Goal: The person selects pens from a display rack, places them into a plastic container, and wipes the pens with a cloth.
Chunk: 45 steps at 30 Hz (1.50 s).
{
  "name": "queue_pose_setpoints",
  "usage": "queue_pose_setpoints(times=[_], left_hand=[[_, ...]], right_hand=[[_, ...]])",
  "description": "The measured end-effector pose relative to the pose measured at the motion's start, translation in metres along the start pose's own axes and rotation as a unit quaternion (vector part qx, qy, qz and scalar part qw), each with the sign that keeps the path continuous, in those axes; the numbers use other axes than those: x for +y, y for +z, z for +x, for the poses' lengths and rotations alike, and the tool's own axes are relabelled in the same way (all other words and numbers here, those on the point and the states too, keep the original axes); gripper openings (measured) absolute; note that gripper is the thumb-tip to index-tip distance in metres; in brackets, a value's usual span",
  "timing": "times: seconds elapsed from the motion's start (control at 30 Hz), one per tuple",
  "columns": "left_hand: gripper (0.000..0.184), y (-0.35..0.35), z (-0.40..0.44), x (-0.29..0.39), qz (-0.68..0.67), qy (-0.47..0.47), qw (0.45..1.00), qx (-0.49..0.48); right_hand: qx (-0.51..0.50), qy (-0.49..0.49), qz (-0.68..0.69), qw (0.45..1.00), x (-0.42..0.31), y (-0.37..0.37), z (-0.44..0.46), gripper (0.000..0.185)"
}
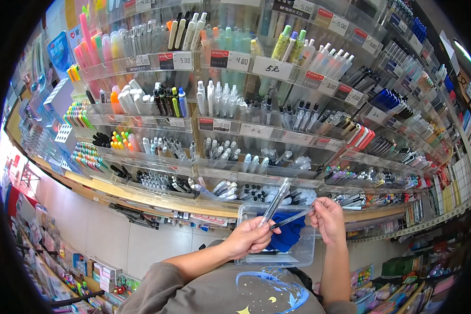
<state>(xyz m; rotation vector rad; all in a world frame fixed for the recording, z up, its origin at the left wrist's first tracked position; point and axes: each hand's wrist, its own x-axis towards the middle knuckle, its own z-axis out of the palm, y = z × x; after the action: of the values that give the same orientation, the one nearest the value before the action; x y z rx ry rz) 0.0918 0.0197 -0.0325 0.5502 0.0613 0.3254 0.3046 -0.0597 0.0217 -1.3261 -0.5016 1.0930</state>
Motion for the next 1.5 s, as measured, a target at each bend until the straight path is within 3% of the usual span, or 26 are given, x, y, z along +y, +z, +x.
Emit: queue_pose_setpoints(times=[0.97, 1.3, 1.5], left_hand=[[0.023, 0.003, 0.003, -0.004, 0.051, 0.017, 0.998, 0.045], [0.019, 0.004, 0.001, -0.008, 0.044, 0.061, 0.995, 0.064], [0.022, 0.007, 0.005, -0.005, 0.096, 0.008, 0.993, 0.068]], right_hand=[[-0.099, -0.080, -0.042, 0.991, -0.009, -0.014, -0.005, 0.008], [-0.120, -0.064, -0.035, 0.990, -0.005, -0.016, -0.007, 0.008], [-0.086, -0.052, -0.050, 0.994, -0.017, -0.023, -0.009, 0.008]])
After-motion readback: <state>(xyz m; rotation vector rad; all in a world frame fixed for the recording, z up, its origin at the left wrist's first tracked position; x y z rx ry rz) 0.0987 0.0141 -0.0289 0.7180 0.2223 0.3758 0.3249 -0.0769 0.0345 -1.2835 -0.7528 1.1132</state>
